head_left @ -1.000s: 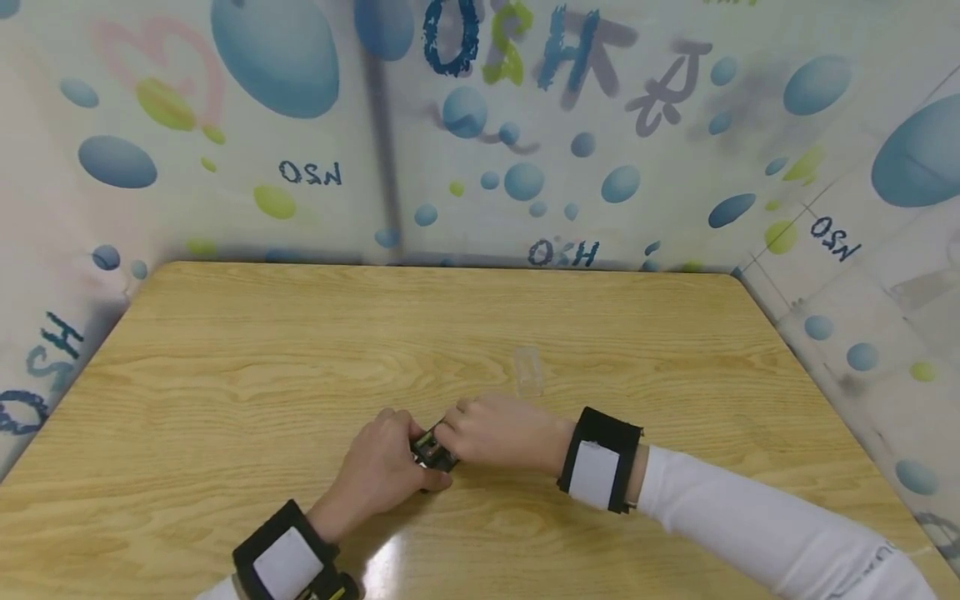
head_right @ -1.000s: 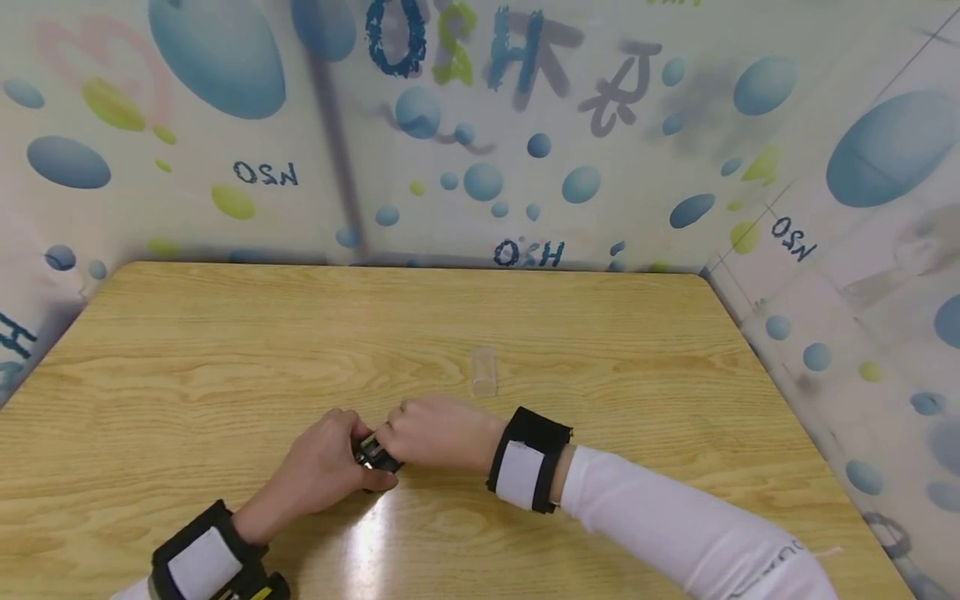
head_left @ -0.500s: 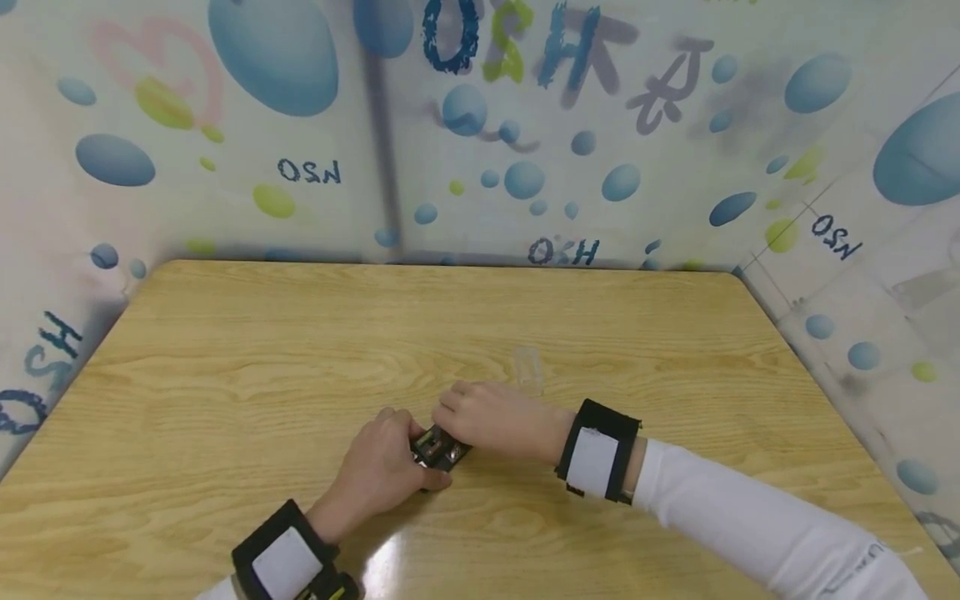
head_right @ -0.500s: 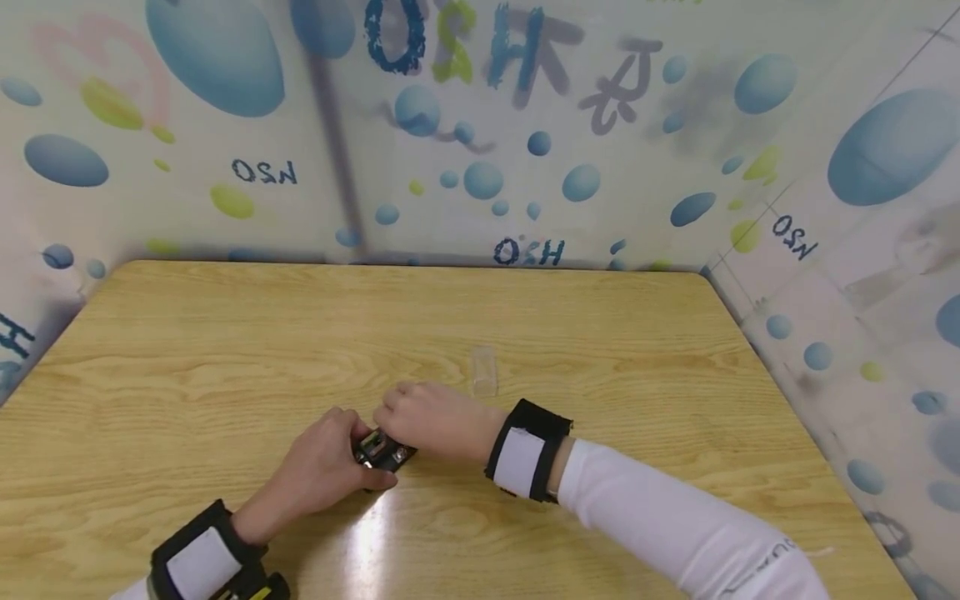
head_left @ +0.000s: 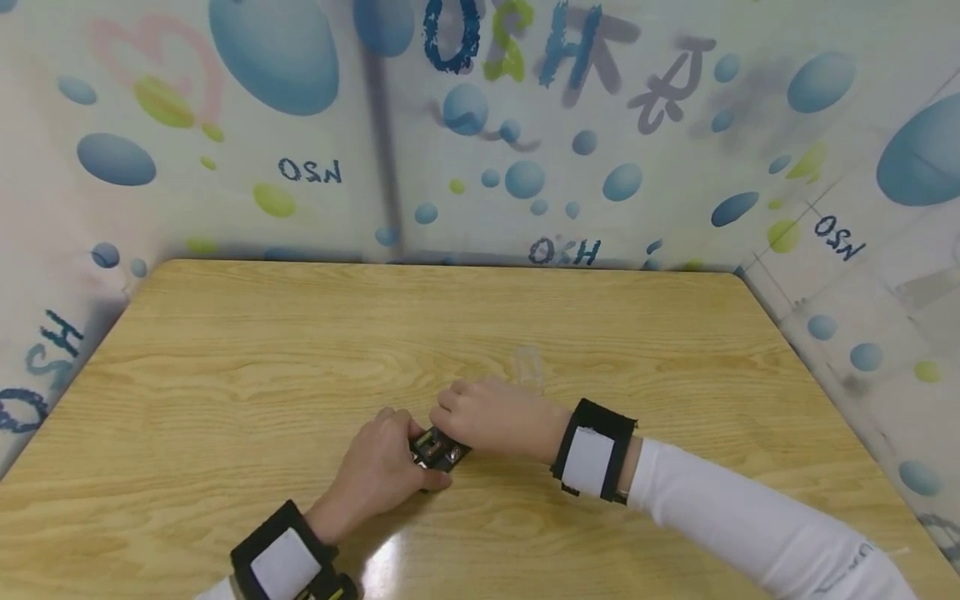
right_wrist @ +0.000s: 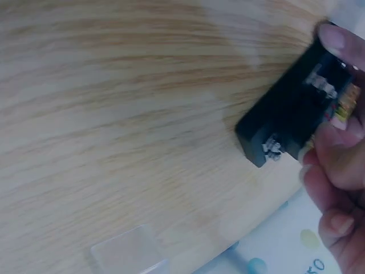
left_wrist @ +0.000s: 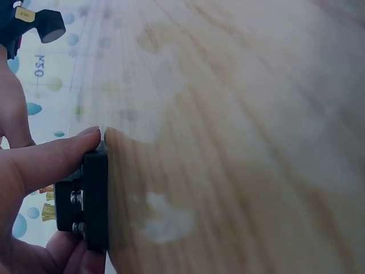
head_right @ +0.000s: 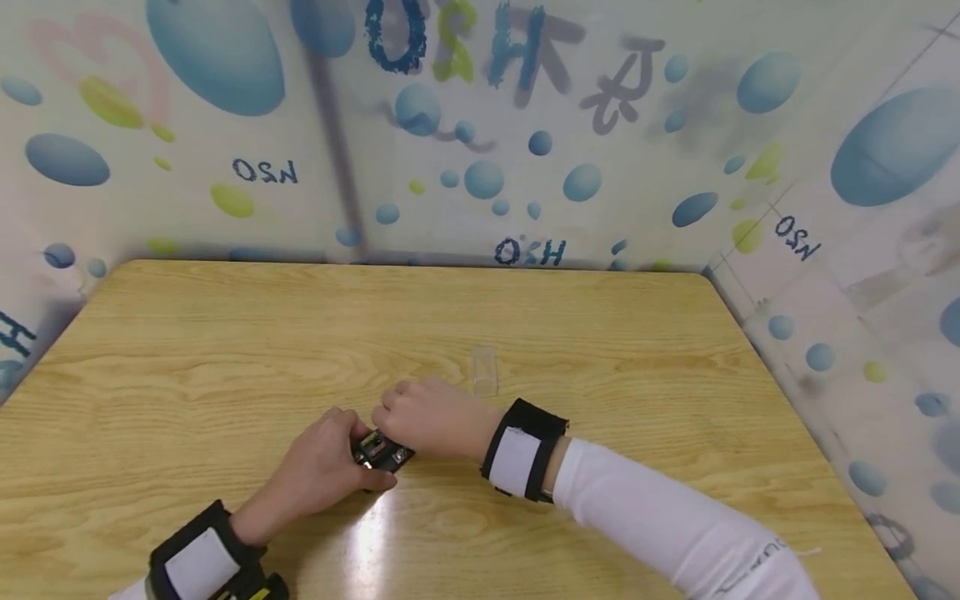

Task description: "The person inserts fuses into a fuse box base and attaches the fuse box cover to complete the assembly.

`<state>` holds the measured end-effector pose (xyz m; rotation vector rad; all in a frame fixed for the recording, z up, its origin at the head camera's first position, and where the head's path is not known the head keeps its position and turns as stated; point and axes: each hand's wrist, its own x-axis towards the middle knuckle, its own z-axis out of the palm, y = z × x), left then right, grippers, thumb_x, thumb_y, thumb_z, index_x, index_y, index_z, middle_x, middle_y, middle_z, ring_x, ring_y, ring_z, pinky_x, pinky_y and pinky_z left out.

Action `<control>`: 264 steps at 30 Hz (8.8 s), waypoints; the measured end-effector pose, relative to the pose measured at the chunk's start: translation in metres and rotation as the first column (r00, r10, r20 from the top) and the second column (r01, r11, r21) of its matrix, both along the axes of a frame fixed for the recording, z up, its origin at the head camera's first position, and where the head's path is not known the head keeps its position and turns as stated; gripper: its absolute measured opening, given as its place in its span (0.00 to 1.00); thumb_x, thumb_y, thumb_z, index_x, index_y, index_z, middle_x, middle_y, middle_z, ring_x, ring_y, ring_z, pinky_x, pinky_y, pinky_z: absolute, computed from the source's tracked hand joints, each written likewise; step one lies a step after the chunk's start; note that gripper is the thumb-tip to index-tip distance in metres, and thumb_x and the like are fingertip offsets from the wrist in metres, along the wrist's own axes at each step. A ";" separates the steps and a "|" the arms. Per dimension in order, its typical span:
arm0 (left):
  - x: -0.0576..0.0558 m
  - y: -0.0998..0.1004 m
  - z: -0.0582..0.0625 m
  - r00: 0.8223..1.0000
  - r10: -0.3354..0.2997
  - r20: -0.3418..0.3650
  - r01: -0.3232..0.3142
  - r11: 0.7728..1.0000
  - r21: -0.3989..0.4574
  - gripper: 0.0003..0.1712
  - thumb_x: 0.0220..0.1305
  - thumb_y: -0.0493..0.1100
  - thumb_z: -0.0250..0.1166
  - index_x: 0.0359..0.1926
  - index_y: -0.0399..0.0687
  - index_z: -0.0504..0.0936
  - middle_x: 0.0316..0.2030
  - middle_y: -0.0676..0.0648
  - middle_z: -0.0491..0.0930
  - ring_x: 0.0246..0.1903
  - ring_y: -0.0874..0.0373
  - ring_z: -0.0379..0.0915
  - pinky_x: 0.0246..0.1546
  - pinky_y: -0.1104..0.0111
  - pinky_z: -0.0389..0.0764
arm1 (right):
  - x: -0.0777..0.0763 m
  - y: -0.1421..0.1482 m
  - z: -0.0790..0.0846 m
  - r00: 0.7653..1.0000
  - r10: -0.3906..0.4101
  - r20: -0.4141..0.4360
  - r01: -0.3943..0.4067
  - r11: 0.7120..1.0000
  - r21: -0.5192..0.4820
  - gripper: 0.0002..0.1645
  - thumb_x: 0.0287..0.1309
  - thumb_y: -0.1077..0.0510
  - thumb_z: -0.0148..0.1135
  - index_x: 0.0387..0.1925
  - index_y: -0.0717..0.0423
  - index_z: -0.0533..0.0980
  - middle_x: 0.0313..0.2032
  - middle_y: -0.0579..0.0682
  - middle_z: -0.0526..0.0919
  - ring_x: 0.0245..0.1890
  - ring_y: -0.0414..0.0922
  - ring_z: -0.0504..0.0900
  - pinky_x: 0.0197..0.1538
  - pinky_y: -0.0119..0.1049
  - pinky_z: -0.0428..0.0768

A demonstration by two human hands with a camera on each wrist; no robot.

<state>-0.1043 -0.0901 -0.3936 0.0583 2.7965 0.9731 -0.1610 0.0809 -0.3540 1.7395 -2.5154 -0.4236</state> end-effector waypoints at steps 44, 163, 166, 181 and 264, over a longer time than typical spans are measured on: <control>-0.001 0.004 0.003 1.000 0.013 0.024 -0.013 1.000 -0.012 0.33 0.29 0.52 0.84 0.35 0.40 0.80 0.32 0.46 0.75 0.30 0.55 0.70 0.30 0.67 0.68 | 0.017 0.011 -0.024 0.906 0.106 -0.410 -0.158 0.983 -0.094 0.05 0.66 0.54 0.56 0.35 0.50 0.74 0.30 0.41 0.76 0.28 0.35 0.76 0.30 0.25 0.77; -0.001 0.002 0.002 0.999 0.006 0.041 -0.007 1.000 0.010 0.35 0.29 0.52 0.85 0.38 0.39 0.82 0.32 0.47 0.75 0.31 0.55 0.69 0.31 0.67 0.69 | -0.041 0.046 -0.027 0.740 -0.650 0.172 0.669 0.738 -0.090 0.07 0.71 0.64 0.47 0.42 0.67 0.69 0.20 0.53 0.73 0.18 0.42 0.74 0.17 0.33 0.71; -0.001 0.002 0.002 0.999 0.005 0.035 -0.005 1.000 0.009 0.34 0.29 0.52 0.85 0.38 0.39 0.82 0.32 0.47 0.75 0.31 0.55 0.69 0.31 0.67 0.69 | -0.040 0.046 -0.029 0.746 -0.647 0.161 0.664 0.742 -0.094 0.07 0.71 0.64 0.48 0.44 0.67 0.68 0.21 0.54 0.75 0.19 0.43 0.76 0.19 0.34 0.74; -0.001 0.002 0.002 1.000 0.005 0.030 -0.006 1.000 0.011 0.35 0.29 0.51 0.84 0.39 0.38 0.82 0.32 0.47 0.74 0.30 0.55 0.69 0.30 0.68 0.68 | -0.040 0.051 -0.036 0.816 -0.571 0.083 0.575 0.791 -0.210 0.07 0.68 0.66 0.53 0.35 0.68 0.73 0.21 0.57 0.79 0.21 0.44 0.81 0.20 0.36 0.78; -0.001 -0.001 0.001 0.999 0.004 0.040 -0.004 1.000 0.005 0.36 0.29 0.52 0.85 0.40 0.38 0.81 0.34 0.46 0.76 0.31 0.55 0.70 0.31 0.66 0.71 | -0.070 0.065 0.019 0.728 -0.551 0.408 0.672 0.693 -0.262 0.31 0.74 0.49 0.48 0.68 0.64 0.59 0.47 0.62 0.82 0.33 0.48 0.83 0.39 0.45 0.80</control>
